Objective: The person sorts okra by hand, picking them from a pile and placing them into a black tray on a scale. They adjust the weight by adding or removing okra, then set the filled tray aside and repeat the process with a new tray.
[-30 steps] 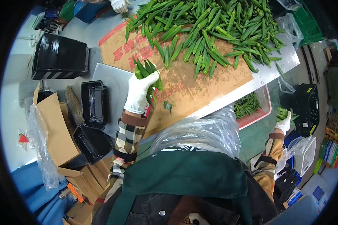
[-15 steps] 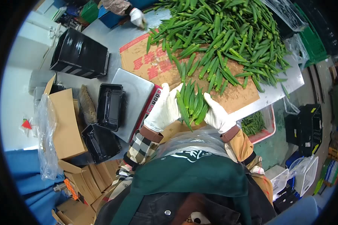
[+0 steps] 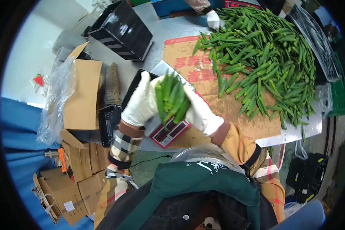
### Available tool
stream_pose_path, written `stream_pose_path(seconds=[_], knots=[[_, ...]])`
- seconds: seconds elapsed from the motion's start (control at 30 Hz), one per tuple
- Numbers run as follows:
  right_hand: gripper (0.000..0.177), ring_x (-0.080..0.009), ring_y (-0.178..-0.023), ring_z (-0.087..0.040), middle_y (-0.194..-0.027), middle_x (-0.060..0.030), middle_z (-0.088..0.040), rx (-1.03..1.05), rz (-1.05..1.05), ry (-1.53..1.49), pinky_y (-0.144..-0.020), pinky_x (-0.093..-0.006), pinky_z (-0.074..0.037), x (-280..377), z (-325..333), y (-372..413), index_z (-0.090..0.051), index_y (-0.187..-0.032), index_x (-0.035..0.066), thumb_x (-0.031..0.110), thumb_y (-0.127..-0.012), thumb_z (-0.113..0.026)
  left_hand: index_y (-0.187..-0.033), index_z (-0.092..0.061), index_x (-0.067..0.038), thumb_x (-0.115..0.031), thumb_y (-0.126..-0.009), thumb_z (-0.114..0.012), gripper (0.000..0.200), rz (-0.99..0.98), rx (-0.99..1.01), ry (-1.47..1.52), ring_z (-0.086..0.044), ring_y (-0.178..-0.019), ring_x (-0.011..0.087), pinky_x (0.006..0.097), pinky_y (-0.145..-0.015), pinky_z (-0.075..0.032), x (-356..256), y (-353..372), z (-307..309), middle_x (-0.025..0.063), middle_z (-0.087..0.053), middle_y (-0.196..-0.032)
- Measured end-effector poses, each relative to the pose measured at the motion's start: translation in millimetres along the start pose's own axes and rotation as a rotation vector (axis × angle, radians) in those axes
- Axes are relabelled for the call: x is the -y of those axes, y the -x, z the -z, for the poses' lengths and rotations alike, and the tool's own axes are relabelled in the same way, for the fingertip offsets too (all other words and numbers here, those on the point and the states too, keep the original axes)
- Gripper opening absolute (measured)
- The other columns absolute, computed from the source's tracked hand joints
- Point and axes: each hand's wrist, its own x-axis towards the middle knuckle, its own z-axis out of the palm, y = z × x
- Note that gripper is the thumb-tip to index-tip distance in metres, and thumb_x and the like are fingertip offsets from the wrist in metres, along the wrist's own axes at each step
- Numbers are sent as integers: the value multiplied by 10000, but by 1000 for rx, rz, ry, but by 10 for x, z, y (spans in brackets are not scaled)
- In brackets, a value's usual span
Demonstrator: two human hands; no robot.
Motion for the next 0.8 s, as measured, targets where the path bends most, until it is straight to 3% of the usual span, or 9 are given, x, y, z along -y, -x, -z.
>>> stream_pose_path(seconds=[0.07, 0.13, 0.2, 0.27, 0.43, 0.53, 0.6, 0.7, 0.8], knots=[[548, -218, -1178, -601, -1365, -121, -577, 35, 48, 63, -1009, -407, -494, -225, -257, -397, -401, -1457, 54, 385, -1046, -549, -1461, -442, -18, -625, -1041, -343, 744, -16, -129, 462, -525, -1309, 258, 427, -1132, -397, -358, 137, 377, 133, -544, -1420], [1062, -243, -1452, -362, -1635, -150, -257, 112, -122, 155, -1166, -452, -328, -395, -359, -768, -44, -1611, 49, 583, -926, -654, -1484, -426, -32, -620, -1041, -357, 739, -96, -163, -142, -532, -1312, 259, 426, -1124, -411, -655, 252, 418, 151, -544, -1432], [545, -159, -1324, -462, -1440, -20, -512, -64, -186, 271, -1102, -445, -357, -476, -566, -870, -475, -1399, 165, 513, -996, -593, -1542, -346, -37, -681, -1016, -337, 831, -73, -372, -346, -414, -1416, 269, 420, -1178, -317, -762, 313, 535, 175, -430, -1539], [592, -164, -1365, -376, -1437, -23, -475, -29, -208, 308, -1184, -497, -216, -428, -522, -818, -445, -1412, 177, 546, -978, -604, -1566, -302, -33, -723, -996, -322, 895, -21, -615, -597, -365, -1451, 274, 417, -1196, -278, -748, 334, 621, 179, -373, -1584], [472, -244, -1271, -553, -1390, -157, -564, -93, -257, 377, -1078, -421, -441, -81, 406, -401, -522, -1343, 74, 412, -1020, -585, -1343, -594, -57, -505, -1060, -468, 544, -147, -644, -595, -614, -1047, 82, 267, -928, -500, -303, 236, 1070, 42, -653, -1226], [362, -251, -999, -689, -1177, -160, -685, -321, -173, 156, -884, -358, -575, 80, 752, -126, -579, -1228, 29, 339, -1041, -563, -1348, -592, -19, -374, -1061, -539, 460, -460, -581, -980, -589, -1149, 127, 288, -1013, -467, 62, 60, 1137, 65, -643, -1264], [386, -252, -1023, -671, -1180, -162, -677, -307, -116, 152, -924, -399, -562, 135, 931, -26, -574, -1238, -3, 332, -1050, -542, -1457, -490, 5, -376, -1090, -459, 530, -276, -528, -1094, -478, -1372, 212, 331, -1162, -350, 26, -104, 1042, 146, -536, -1459], [389, -241, -1023, -660, -1173, -149, -679, -304, -49, 221, -919, -387, -542, 278, 1078, 208, -579, -1260, -5, 320, -1050, -538, -1416, -540, -3, -535, -1077, -373, 652, -150, -528, -727, -528, -1315, 241, 357, -1149, -361, -140, -156, 621, 180, -571, -1413], [384, -229, -982, -678, -1157, -149, -691, -457, 77, 387, -872, -361, -553, 512, 1281, 574, -594, -1278, -20, 277, -1036, -562, -1383, -575, -20, -465, -1076, -445, 556, -509, -446, -952, -586, -1242, 219, 360, -1135, -378, -326, -80, 754, 124, -646, -1315]])
